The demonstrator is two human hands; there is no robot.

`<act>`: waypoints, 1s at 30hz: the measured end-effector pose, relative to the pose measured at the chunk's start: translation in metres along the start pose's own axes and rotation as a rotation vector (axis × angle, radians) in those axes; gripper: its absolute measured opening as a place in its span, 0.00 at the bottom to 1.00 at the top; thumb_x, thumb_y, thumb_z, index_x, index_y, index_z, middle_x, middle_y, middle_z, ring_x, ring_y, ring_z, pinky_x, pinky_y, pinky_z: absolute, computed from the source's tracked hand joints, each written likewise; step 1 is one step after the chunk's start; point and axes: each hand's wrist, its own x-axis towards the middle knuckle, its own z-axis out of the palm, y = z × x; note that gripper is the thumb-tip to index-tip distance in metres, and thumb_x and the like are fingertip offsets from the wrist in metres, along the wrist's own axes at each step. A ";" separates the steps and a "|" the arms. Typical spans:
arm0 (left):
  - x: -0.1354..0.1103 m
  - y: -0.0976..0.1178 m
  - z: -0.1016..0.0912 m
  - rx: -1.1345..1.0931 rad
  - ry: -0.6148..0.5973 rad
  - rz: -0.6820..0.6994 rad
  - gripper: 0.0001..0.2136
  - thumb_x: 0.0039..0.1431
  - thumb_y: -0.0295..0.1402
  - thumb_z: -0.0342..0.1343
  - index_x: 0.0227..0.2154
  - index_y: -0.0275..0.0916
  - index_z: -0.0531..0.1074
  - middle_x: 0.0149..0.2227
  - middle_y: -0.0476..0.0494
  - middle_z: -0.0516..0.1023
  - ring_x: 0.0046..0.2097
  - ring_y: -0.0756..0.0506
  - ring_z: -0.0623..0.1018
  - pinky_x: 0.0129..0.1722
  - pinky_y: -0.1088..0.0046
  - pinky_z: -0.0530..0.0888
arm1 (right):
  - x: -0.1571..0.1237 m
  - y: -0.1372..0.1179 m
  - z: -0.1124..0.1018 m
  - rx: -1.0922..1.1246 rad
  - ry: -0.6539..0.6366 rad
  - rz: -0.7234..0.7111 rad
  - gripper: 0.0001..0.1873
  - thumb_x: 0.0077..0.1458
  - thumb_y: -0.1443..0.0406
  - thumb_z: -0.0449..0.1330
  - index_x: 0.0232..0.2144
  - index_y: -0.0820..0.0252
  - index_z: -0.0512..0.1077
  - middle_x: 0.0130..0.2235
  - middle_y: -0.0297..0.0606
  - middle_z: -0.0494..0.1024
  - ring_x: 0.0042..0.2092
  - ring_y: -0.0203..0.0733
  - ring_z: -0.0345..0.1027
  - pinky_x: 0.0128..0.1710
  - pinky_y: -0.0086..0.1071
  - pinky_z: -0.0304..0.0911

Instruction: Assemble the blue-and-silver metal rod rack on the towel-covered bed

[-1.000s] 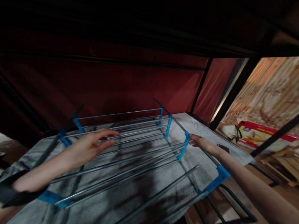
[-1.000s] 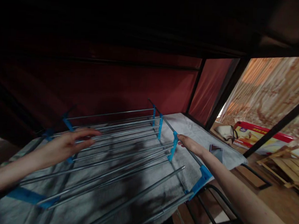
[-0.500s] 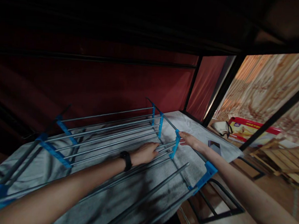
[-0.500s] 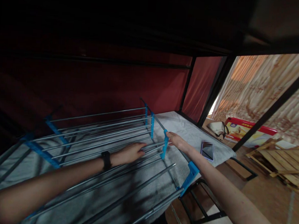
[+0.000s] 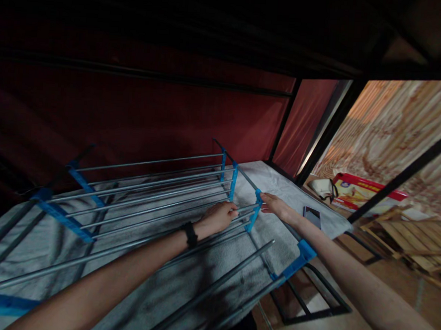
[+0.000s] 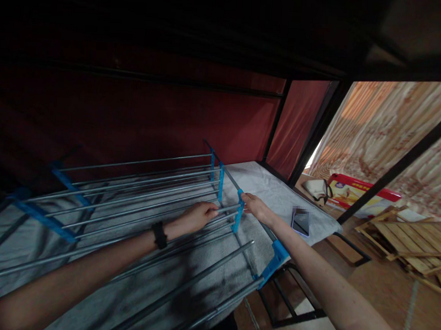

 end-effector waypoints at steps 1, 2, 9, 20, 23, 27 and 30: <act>0.000 0.002 -0.001 -0.003 0.007 0.004 0.13 0.67 0.36 0.51 0.43 0.40 0.80 0.43 0.41 0.84 0.46 0.41 0.80 0.46 0.69 0.73 | 0.000 0.000 0.000 0.005 -0.004 -0.001 0.27 0.62 0.43 0.56 0.46 0.58 0.76 0.46 0.44 0.80 0.47 0.48 0.75 0.50 0.39 0.74; -0.001 0.004 -0.003 -0.003 0.013 0.009 0.13 0.67 0.36 0.51 0.44 0.39 0.80 0.44 0.41 0.84 0.47 0.41 0.80 0.47 0.68 0.73 | -0.001 0.000 -0.001 0.010 -0.008 0.000 0.27 0.62 0.43 0.56 0.46 0.58 0.75 0.46 0.43 0.80 0.47 0.48 0.75 0.49 0.39 0.74; 0.002 0.008 -0.010 -0.003 0.018 0.007 0.14 0.67 0.35 0.50 0.45 0.38 0.80 0.46 0.38 0.83 0.47 0.40 0.80 0.47 0.67 0.72 | -0.001 0.005 0.000 0.024 -0.022 -0.038 0.27 0.63 0.43 0.55 0.44 0.59 0.75 0.46 0.44 0.80 0.47 0.48 0.76 0.50 0.40 0.74; -0.002 0.012 -0.015 0.055 -0.039 0.053 0.16 0.69 0.36 0.45 0.37 0.39 0.78 0.39 0.40 0.82 0.40 0.40 0.79 0.39 0.68 0.69 | -0.004 0.001 -0.001 0.042 -0.033 -0.037 0.22 0.66 0.49 0.54 0.45 0.61 0.75 0.47 0.46 0.80 0.46 0.47 0.76 0.48 0.39 0.76; 0.000 0.012 -0.015 0.046 -0.045 0.060 0.14 0.68 0.36 0.45 0.34 0.39 0.76 0.37 0.42 0.81 0.39 0.42 0.78 0.37 0.69 0.68 | -0.004 0.002 0.000 0.042 -0.032 -0.038 0.23 0.67 0.49 0.54 0.45 0.63 0.75 0.47 0.47 0.80 0.46 0.47 0.77 0.49 0.39 0.76; 0.004 0.010 -0.013 0.011 -0.060 0.073 0.14 0.67 0.35 0.45 0.28 0.40 0.71 0.33 0.44 0.78 0.36 0.44 0.76 0.36 0.70 0.66 | -0.003 0.003 0.001 0.047 -0.025 -0.043 0.24 0.67 0.49 0.54 0.46 0.64 0.76 0.46 0.47 0.81 0.45 0.46 0.77 0.48 0.39 0.76; 0.007 0.007 -0.013 -0.022 -0.063 0.079 0.13 0.66 0.35 0.46 0.26 0.40 0.68 0.31 0.46 0.75 0.35 0.45 0.73 0.35 0.70 0.66 | -0.002 0.003 0.001 0.043 -0.012 -0.038 0.26 0.67 0.48 0.54 0.48 0.64 0.76 0.46 0.48 0.80 0.44 0.47 0.77 0.46 0.39 0.77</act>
